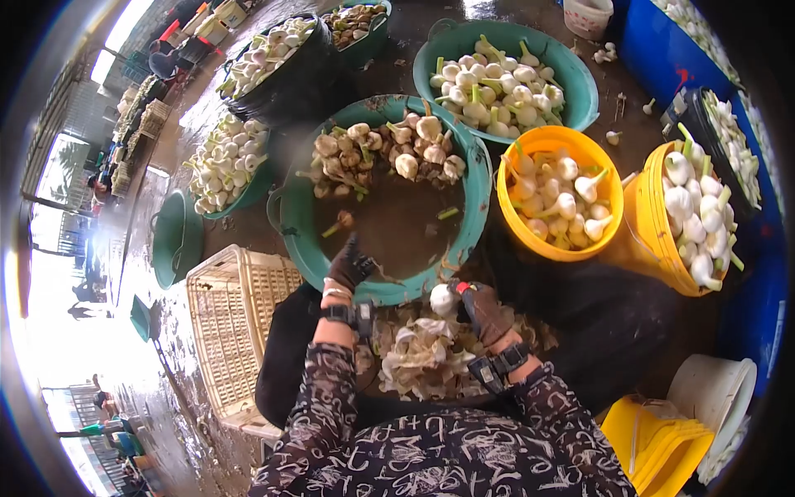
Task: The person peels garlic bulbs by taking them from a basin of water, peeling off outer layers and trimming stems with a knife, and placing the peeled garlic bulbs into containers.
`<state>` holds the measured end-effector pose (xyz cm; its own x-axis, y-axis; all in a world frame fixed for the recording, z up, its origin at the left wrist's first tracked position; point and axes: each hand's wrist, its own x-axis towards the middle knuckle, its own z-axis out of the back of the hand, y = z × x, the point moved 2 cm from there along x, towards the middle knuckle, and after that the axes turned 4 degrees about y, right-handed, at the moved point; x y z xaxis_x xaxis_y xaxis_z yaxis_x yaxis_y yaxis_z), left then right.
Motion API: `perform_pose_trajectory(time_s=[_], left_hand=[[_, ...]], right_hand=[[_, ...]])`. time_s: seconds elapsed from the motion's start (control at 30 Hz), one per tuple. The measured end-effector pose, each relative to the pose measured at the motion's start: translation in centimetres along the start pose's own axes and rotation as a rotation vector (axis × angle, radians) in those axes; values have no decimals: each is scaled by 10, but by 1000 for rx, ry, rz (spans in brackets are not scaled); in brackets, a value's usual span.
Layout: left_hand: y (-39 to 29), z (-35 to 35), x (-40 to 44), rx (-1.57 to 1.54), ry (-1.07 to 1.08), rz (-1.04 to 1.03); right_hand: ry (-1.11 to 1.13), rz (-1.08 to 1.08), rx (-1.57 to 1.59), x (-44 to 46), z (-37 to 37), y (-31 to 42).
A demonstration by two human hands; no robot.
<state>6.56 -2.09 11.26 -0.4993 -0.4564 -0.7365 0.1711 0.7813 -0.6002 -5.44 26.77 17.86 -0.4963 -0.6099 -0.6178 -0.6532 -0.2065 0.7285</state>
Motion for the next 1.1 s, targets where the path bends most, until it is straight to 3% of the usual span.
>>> perform_pose_trajectory(time_s=[0.03,0.1,0.13,0.2,0.27,0.33,0.4,0.43,0.5,0.53,0.6,0.63,0.67,0.73,0.8,0.87,0.93,1.07,1.1], left_hand=[[-8,6,22,-77,-16,33],[-25,14,59,-127,36,-22],[-31,16,78,-178,67,-77],[-29,26,126,-156,39,-129],[-27,42,171,-90,-55,-246],[-23,48,197,-32,-161,-367],[-32,27,173,-79,-86,-338],[-38,15,149,-114,-12,-314],[-29,2,118,-33,74,-301],[-27,-17,94,36,178,-291],[-22,-60,20,328,270,-259],[-13,-73,-8,555,336,-340],[4,-80,-28,694,364,-522],[7,-111,-95,970,357,-557],[10,-131,-137,1189,291,-803],[18,-136,-155,1247,261,-853],[24,-141,-171,1355,156,-972],[29,-131,-177,1344,244,-1007],[30,-127,-176,1292,263,-858]], right_hand=[[-11,6,-7,4,2,9],[93,400,22,1,2,49],[80,409,12,0,5,72],[342,292,769,-7,2,130],[307,333,690,-16,-6,165],[294,344,571,-2,0,144],[136,258,270,20,9,98],[140,246,275,25,8,85],[69,351,-177,27,-3,64],[68,344,-165,30,-9,53],[-42,521,-235,39,-16,40],[-151,556,-533,40,-10,36],[-162,547,-527,36,-9,39],[-287,578,-915,19,-21,49],[-292,553,-907,2,-30,58],[-217,617,-1086,-8,-34,57],[-224,578,-1040,-22,-34,61],[-109,509,-969,-26,-19,53],[22,436,-703,-26,-15,48]])
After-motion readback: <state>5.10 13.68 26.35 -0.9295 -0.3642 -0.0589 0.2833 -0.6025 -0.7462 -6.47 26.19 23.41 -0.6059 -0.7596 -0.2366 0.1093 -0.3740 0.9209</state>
